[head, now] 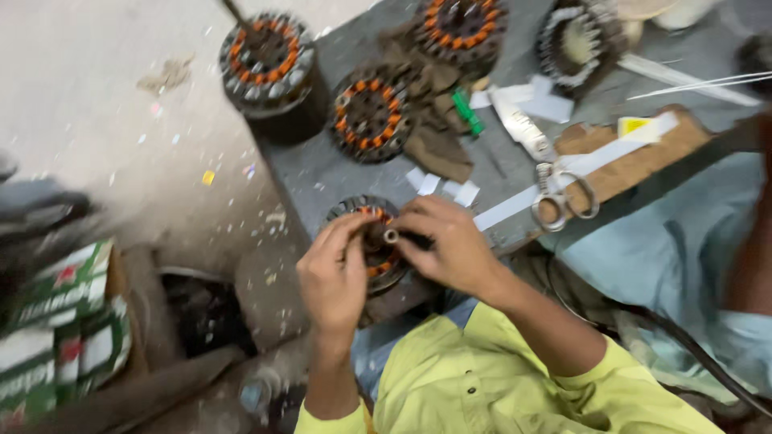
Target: The person assembles motor stator components by cutting white insulating strips with scissors and inserting them into the slots of a copper-wound stator. They use a screwdriver to adjust the copper windings and repeatedly cut and place the strips to insulate the coils.
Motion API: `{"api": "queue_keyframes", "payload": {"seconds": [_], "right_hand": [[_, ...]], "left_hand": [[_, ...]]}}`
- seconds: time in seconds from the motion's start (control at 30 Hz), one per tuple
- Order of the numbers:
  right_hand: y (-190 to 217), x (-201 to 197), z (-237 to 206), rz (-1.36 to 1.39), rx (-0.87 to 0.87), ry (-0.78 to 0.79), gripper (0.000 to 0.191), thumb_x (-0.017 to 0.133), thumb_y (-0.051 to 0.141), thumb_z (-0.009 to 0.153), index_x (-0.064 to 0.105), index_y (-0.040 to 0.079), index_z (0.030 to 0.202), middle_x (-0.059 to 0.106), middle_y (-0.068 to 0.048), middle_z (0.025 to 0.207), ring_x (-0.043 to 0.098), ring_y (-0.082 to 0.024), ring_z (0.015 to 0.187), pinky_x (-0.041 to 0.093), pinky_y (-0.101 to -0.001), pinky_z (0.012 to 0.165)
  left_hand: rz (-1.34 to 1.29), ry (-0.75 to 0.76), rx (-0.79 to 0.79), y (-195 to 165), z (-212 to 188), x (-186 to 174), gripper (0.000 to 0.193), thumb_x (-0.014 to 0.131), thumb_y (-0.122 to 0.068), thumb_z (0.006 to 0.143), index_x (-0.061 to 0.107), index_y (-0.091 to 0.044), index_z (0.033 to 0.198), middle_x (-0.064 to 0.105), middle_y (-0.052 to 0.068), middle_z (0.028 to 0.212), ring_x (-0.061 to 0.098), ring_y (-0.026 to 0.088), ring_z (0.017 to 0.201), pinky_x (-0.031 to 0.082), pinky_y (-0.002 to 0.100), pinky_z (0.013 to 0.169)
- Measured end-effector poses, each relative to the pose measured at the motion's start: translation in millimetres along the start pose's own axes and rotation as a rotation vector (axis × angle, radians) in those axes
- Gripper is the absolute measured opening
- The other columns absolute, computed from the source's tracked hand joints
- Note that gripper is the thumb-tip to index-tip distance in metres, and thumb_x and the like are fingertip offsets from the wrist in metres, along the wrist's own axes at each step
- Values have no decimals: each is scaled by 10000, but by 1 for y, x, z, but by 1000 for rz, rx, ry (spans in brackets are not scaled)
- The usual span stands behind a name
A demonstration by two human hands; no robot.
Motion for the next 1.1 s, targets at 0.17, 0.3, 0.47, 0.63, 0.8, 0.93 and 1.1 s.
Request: {"api": "queue_keyframes", "payload": {"seconds": [0.17, 0.3, 0.47, 0.63, 0.8, 0.93, 1.1], "right_hand": [[5, 6, -1, 3, -3, -5, 241, 819, 99, 796, 717, 24, 1001, 680, -109, 956, 673, -321, 894, 540, -401, 766], [9, 9, -4, 3, -32, -16, 248, 819, 93, 797, 723, 21, 1014, 682, -110, 976, 665, -322, 897, 532, -408, 773], [3, 18, -19, -28, -39, -14, 255, 817, 95, 789, 736, 40, 1024, 694, -110, 1044, 672, -321, 947, 535, -401, 823], [-4, 1, -36, -22, 85, -76, 443, 869, 196, 816, 720, 89, 1220, 677, -109, 1260, 681, -286, 1160, 554, -365, 987], [-6, -6, -33, 391, 85, -68, 1262, 945, 479, 605, 267, 87, 1594, 360, -216, 1601, 415, -357, 1491, 363, -482, 1224], [7, 10, -29, 231, -33, -120, 1334, 971, 465, 607, 198, 141, 1645, 270, -269, 1629, 296, -439, 1549, 299, -528, 1275], [17, 12, -19, 13, 159, -123, 1244, 929, 529, 640, 301, 160, 1649, 366, -256, 1559, 398, -456, 1451, 347, -539, 1206]], "left_hand": [[-57, -7, 87, -14, -14, 6, 431, 532, 135, 935, 672, -36, 1305, 708, 173, 1298, 693, 327, 1256, 538, 388, 1062], [-128, 18, 58, -19, -23, -3, 489, 540, 138, 893, 645, -41, 1335, 694, 162, 1336, 698, 333, 1278, 556, 391, 1057], [-26, 81, 144, -13, -32, -5, 433, 645, 99, 906, 634, -19, 1322, 695, 167, 1306, 668, 369, 1267, 511, 439, 1120], [-51, -3, 78, 5, -38, -4, 332, 672, 92, 905, 682, -31, 1213, 744, 130, 1188, 717, 276, 1159, 567, 390, 1039], [-1072, -324, -179, 32, -37, 18, 129, 668, 64, 1046, 667, -5, 1154, 705, 121, 1097, 697, 219, 1055, 566, 375, 1010], [-1463, -248, -463, 46, -33, 43, 161, 609, -126, 1082, 567, -54, 1219, 642, 98, 1128, 659, 230, 1062, 557, 396, 981], [-1205, -171, -489, 43, -25, 43, 418, 505, -313, 1053, 518, -31, 1360, 589, 177, 1393, 573, 278, 1301, 475, 435, 1089]]}}
Point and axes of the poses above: each hand's wrist, its own z-axis towards the middle knuckle, its own x-axis out of the palm, y = z × x, the point moved 4 cm from there along z, towards the middle knuckle
